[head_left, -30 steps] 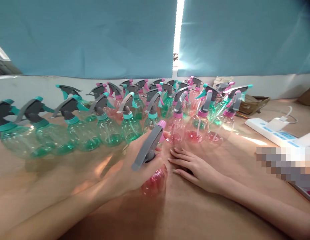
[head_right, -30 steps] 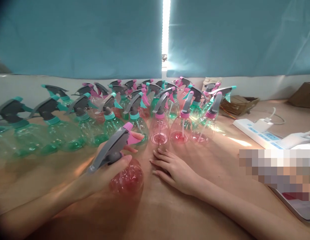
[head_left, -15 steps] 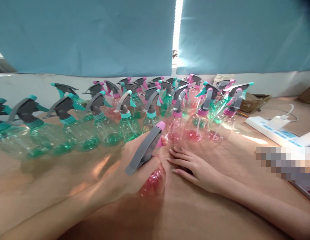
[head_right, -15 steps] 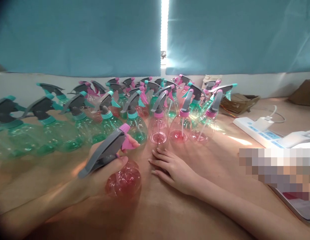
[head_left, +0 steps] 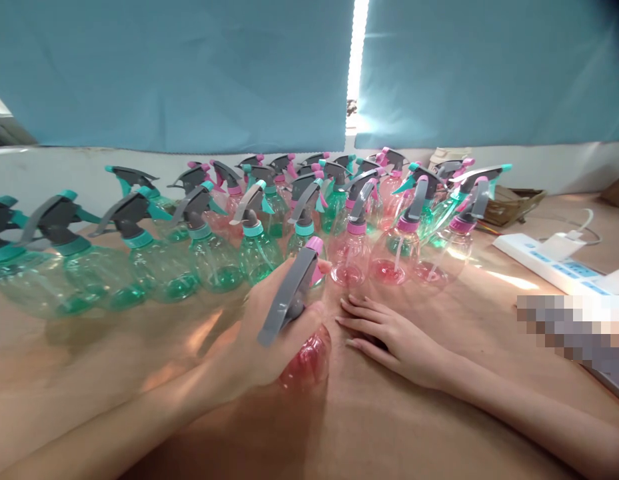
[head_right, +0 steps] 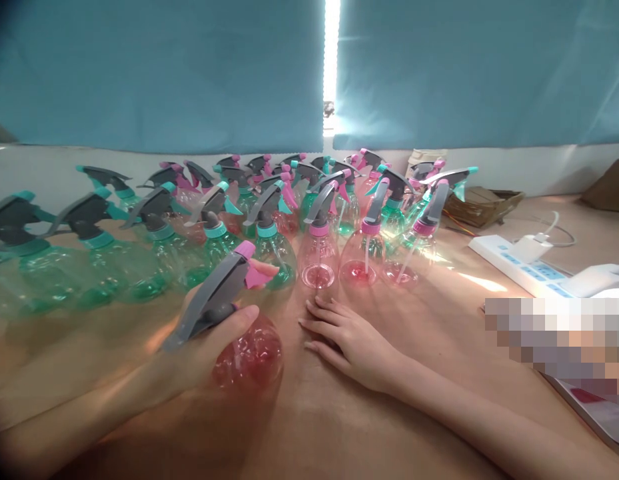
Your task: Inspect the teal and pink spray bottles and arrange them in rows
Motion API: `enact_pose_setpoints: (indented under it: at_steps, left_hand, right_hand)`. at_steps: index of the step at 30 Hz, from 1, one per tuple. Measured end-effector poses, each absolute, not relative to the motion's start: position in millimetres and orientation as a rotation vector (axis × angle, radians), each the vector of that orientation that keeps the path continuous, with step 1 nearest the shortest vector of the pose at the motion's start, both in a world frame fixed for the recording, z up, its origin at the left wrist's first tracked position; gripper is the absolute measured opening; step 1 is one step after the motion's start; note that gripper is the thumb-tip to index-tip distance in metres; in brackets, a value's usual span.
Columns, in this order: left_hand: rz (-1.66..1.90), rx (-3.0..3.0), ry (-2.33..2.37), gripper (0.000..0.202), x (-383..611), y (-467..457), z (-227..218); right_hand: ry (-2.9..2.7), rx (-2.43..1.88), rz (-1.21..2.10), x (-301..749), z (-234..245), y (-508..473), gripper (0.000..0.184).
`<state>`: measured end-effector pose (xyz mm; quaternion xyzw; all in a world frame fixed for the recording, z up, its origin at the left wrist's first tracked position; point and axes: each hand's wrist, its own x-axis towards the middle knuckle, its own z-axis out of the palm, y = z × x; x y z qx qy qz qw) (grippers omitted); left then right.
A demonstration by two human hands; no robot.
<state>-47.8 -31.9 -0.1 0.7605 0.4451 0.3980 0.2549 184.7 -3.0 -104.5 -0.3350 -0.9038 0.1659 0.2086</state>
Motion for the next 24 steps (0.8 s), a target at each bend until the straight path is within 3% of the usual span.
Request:
enact_pose_setpoints:
  at_steps: [3,9,17,21,24]
  left_hand:
    - [1.103,2.061,1.208,0.035,-44.6,-30.8,-4.3]
    - [1.122,2.078,1.239,0.021,-43.3,-30.7,-4.9]
    - [1.121,2.092,1.262,0.029,-44.7,-30.5,-5.5]
    - [1.056,2.098,1.266,0.018,-45.3,-31.0,-5.1]
    - [1.080,2.082,1.237,0.023,-45.4,-30.9,-5.6]
  right_hand:
    - [-2.527,-0.943,0.457,185.0,-104.0,-3.1,0.041]
    - [-2.544,-0.945,0.457,184.9,-103.2,-3.1,0.041]
    - [-2.529,-0.942,0.455,185.1,-104.7,-2.9,0.041]
    - [-2.561,-0.967,0.451,184.7,-104.1,-3.0,0.042]
    - [-2.558,-0.969,0.455,184.7,-103.7,-2.8,0.042]
